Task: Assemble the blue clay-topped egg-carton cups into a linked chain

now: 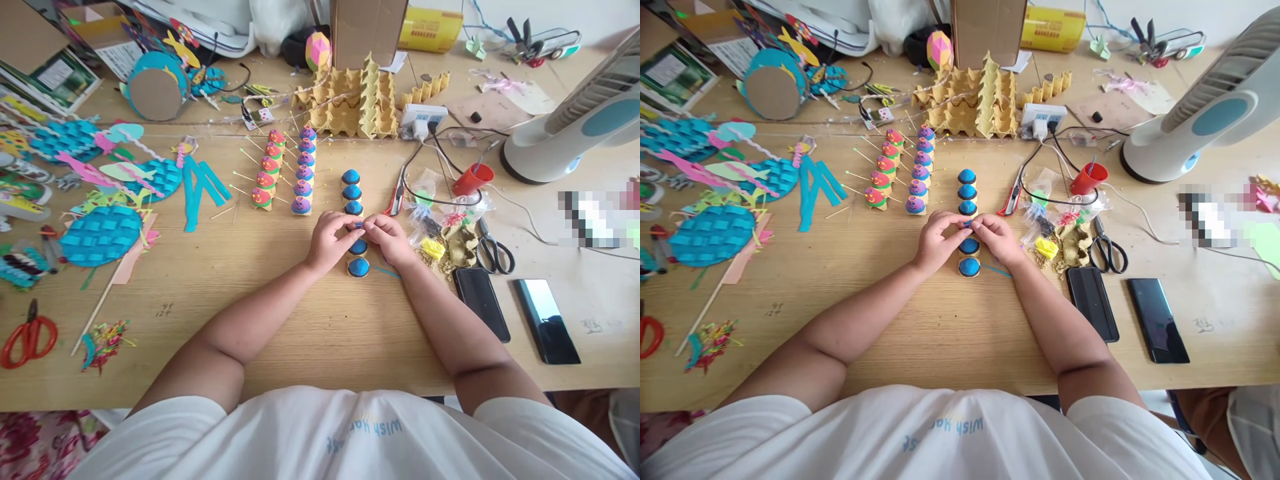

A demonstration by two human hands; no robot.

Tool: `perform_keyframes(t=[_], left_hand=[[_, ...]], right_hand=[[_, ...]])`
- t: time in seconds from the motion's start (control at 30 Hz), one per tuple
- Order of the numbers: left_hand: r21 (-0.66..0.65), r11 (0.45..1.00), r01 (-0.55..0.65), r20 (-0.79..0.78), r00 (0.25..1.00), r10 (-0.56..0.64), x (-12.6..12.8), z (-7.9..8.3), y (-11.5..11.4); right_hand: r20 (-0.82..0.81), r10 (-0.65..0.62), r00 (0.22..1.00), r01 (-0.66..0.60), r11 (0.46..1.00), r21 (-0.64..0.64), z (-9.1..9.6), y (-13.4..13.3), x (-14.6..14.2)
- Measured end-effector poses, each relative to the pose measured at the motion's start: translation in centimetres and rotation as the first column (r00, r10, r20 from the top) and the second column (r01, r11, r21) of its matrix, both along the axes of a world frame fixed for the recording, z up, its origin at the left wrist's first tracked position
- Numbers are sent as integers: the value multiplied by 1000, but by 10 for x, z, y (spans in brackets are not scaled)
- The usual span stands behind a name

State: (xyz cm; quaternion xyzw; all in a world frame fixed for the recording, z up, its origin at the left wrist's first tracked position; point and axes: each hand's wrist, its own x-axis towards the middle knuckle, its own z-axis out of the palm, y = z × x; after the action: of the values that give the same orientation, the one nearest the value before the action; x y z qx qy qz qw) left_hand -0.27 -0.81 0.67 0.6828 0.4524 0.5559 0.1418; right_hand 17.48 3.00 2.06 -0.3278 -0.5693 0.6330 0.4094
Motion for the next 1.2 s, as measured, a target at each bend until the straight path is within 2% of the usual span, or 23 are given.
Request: perform_keyframes(t=[0.23,0.57,0.83,1.2], left_hand=[[-34,999,-8,-24,1000,7,-1,2,0],[-47,998,-32,-17,999,31,-2,2,-1],[-10,1000,6,-24,1000,-7,-2,4,-1],[-25,1000,-15,-20,1000,15,-3,1,0]], right_hand=[[17,-25,1000,25,1000,3,5,-2,-2],[5,22,1000,-22,1000,14,10,-4,-1],[33,-12,999,11,1000,25,8,-3,-1],[-14,1,1000,0,999,39,5,-2,0]])
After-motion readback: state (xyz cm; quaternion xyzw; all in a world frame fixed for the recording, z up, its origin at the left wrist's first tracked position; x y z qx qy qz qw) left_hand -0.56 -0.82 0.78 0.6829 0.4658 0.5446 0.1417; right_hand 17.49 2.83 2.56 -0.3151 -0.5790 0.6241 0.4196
